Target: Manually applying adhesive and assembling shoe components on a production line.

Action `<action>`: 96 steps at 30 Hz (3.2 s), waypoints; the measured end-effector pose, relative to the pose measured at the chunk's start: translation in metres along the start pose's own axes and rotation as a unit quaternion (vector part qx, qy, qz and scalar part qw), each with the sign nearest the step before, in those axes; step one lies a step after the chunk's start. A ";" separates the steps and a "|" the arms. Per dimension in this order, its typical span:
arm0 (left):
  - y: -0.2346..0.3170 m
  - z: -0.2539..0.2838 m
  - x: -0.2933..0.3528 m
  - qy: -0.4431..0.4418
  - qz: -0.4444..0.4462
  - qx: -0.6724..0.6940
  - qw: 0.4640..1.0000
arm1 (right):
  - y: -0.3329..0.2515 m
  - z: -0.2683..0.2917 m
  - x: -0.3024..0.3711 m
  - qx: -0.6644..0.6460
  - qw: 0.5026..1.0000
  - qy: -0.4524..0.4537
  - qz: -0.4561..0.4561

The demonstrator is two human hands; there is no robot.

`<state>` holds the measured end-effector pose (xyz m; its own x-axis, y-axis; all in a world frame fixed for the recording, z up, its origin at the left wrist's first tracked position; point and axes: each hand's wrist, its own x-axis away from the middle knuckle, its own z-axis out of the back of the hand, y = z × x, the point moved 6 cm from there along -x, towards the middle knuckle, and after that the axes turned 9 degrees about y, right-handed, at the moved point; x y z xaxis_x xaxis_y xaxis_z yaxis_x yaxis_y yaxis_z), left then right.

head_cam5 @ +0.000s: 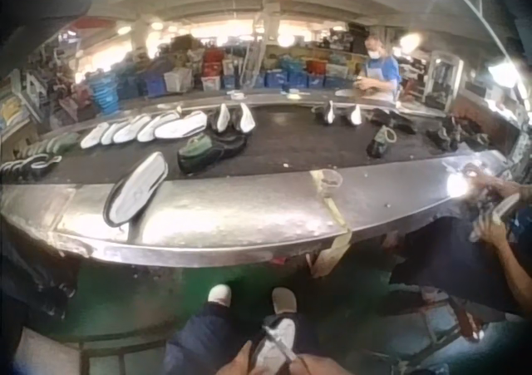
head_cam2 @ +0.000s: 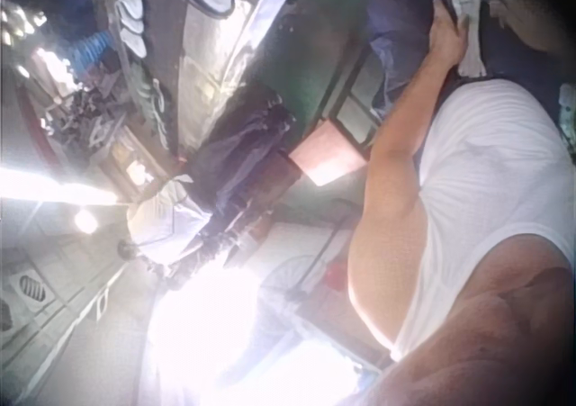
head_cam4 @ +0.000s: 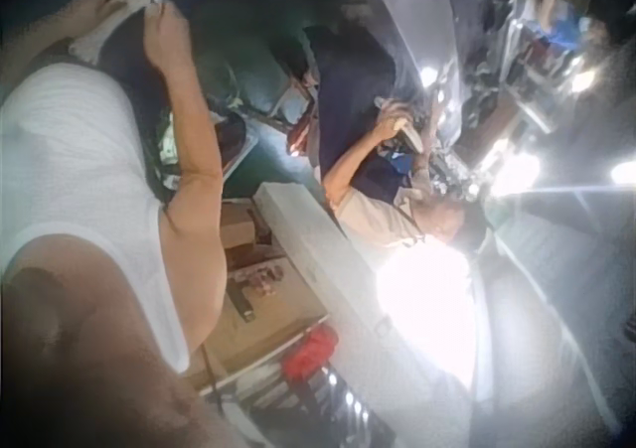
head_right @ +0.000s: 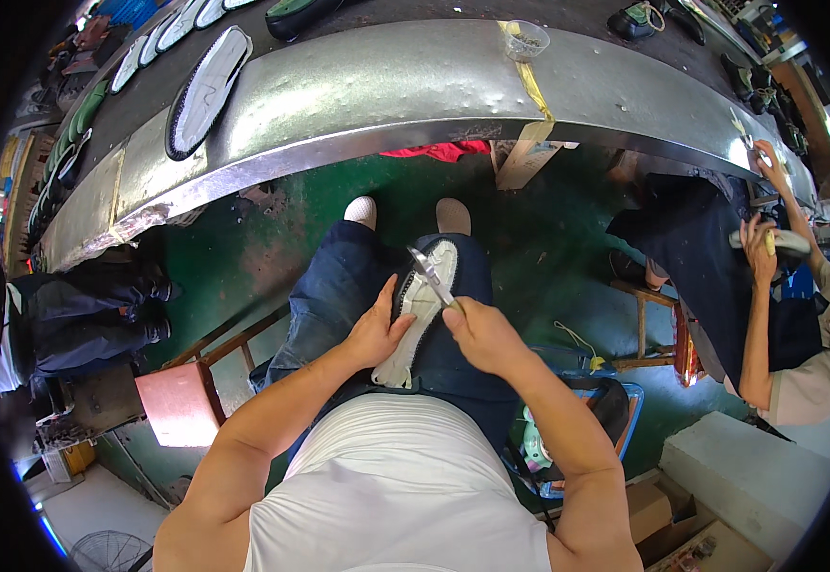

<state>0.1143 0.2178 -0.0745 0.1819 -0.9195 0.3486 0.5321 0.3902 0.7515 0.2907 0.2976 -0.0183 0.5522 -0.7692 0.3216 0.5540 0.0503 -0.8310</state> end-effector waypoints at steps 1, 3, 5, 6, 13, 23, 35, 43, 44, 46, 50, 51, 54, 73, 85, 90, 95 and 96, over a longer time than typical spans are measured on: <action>0.002 -0.002 0.001 -0.004 0.005 0.015 1.000 | 0.004 -0.005 0.005 0.001 1.000 0.002 -0.002; -0.006 -0.006 0.000 0.008 -0.005 0.033 0.999 | 0.011 -0.021 0.011 0.184 0.981 -0.016 0.062; -0.012 -0.007 0.000 0.023 -0.014 0.048 0.998 | -0.004 -0.017 0.017 0.158 0.985 -0.013 0.062; -0.012 -0.008 -0.001 0.024 -0.021 0.060 0.998 | -0.009 -0.016 0.018 0.133 0.989 -0.010 0.061; -0.066 -0.028 0.023 -0.133 0.084 0.408 0.899 | 0.009 -0.009 0.042 0.099 0.987 -0.109 -0.068; -0.041 -0.019 0.044 -0.159 0.036 0.183 0.970 | -0.017 -0.009 0.055 0.064 0.994 -0.050 0.080; -0.006 0.055 0.055 -0.100 0.084 0.422 0.897 | 0.063 -0.018 0.062 -0.095 0.992 0.068 -0.036; 0.151 0.192 -0.082 0.004 -0.027 0.523 0.852 | 0.101 -0.027 0.046 -0.146 0.978 0.046 -0.139; 0.173 0.211 -0.119 0.021 -0.016 0.499 0.866 | 0.107 -0.029 0.045 -0.154 0.976 0.027 -0.152; 0.214 0.250 -0.199 0.053 -0.111 0.400 0.908 | 0.096 -0.021 0.041 -0.146 0.980 0.029 -0.133; 0.279 0.285 -0.310 0.310 -0.286 -0.186 0.887 | 0.103 -0.022 0.038 -0.197 0.968 0.027 -0.154; 0.285 0.277 -0.327 0.312 -0.290 -0.329 0.843 | 0.102 -0.020 0.038 -0.220 0.959 0.033 -0.177; 0.230 0.243 -0.404 0.095 -0.260 -0.607 0.745 | 0.099 -0.017 0.033 -0.223 0.956 0.036 -0.188; 0.026 0.448 -0.184 0.179 0.017 0.208 0.962 | 0.120 -0.032 0.031 -0.284 0.942 0.022 -0.179; 0.017 0.092 -0.014 0.012 -0.122 0.413 0.902 | 0.005 -0.001 0.055 -0.016 0.999 0.032 -0.005; 0.033 0.083 -0.006 -0.038 -0.075 0.410 0.908 | -0.047 -0.011 0.062 -0.046 0.999 -0.026 0.012; 0.030 0.079 -0.005 -0.032 -0.086 0.407 0.909 | -0.052 -0.027 0.053 -0.095 0.995 -0.017 -0.002; 0.030 0.081 -0.006 -0.018 -0.096 0.384 0.918 | -0.047 -0.031 0.049 -0.101 0.995 -0.014 -0.018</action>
<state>0.0624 0.2384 -0.0091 0.1108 -0.9780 0.1769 -0.1911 0.1537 0.9695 0.2724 0.2376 0.0225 0.5523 -0.7505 0.3628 0.4387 -0.1083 -0.8921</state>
